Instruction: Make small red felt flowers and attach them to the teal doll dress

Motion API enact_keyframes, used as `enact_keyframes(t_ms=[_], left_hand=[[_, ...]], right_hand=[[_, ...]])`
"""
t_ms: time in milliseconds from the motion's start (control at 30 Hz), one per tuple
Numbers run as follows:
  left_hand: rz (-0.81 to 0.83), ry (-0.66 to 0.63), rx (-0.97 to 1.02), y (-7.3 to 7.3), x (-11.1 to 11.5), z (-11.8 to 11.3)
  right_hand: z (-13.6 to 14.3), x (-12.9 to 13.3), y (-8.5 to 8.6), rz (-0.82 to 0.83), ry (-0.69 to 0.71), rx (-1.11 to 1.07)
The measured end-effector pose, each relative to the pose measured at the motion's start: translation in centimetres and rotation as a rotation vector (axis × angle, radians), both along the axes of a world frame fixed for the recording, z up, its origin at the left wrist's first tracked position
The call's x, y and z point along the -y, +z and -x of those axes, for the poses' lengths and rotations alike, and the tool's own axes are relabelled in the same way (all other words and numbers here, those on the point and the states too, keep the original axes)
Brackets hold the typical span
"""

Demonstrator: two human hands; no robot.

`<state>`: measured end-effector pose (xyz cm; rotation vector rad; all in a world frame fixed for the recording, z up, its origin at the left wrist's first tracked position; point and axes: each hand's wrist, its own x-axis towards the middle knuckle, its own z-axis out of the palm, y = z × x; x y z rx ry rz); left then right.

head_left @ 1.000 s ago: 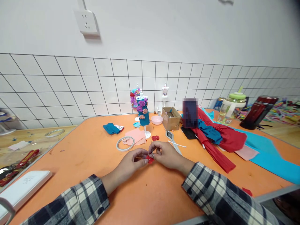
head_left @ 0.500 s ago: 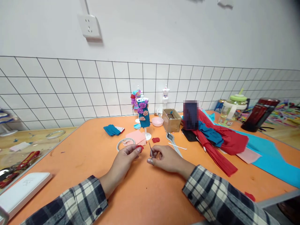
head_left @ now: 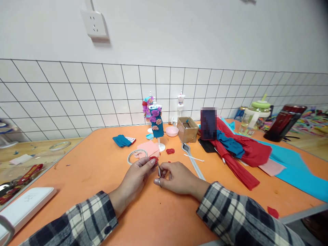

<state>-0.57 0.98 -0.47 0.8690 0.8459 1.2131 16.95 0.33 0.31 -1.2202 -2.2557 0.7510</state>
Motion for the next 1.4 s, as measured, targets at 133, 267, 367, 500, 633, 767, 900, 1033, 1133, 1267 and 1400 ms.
enact_keyframes(t_ms=[133,267,367,500,633,767,900,1033,1133,1267,1400], left_hand=[[0.004,-0.016,0.024,-0.2,-0.1,0.1],[0.014,-0.032,0.041,-0.3,-0.1,0.2],[0.013,-0.041,0.043,-0.4,-0.2,0.3],[0.012,-0.046,0.067,-0.6,-0.2,0.5],[0.004,-0.055,0.056,-0.6,-0.2,0.6],[-0.062,-0.052,-0.076,-0.8,-0.3,0.7],[-0.117,-0.053,-0.150,-1.0,-0.4,0.9],[-0.103,-0.027,-0.130,-1.2,-0.5,0.9],[-0.103,-0.016,-0.131,-1.1,-0.5,0.9],[-0.109,-0.031,-0.130,-0.9,-0.3,0.8],[-0.113,-0.084,-0.138,-0.8,-0.2,0.7]], right_hand=[[0.1,-0.1,0.0,-0.016,0.003,0.015],[0.2,-0.1,-0.2,-0.020,-0.004,0.014],[0.2,-0.1,-0.4,-0.013,-0.003,0.006],[0.2,-0.2,-0.5,0.017,-0.002,-0.007],[0.3,-0.1,-0.2,0.035,-0.015,0.002],[0.3,0.1,0.2,0.030,-0.039,0.024],[0.3,0.2,0.2,0.034,-0.027,0.038],[0.3,0.1,0.0,0.040,-0.026,0.030],[0.2,0.1,0.0,0.045,-0.009,0.021],[0.2,0.2,0.0,0.054,0.024,0.014],[0.2,0.3,0.3,0.037,0.014,0.029]])
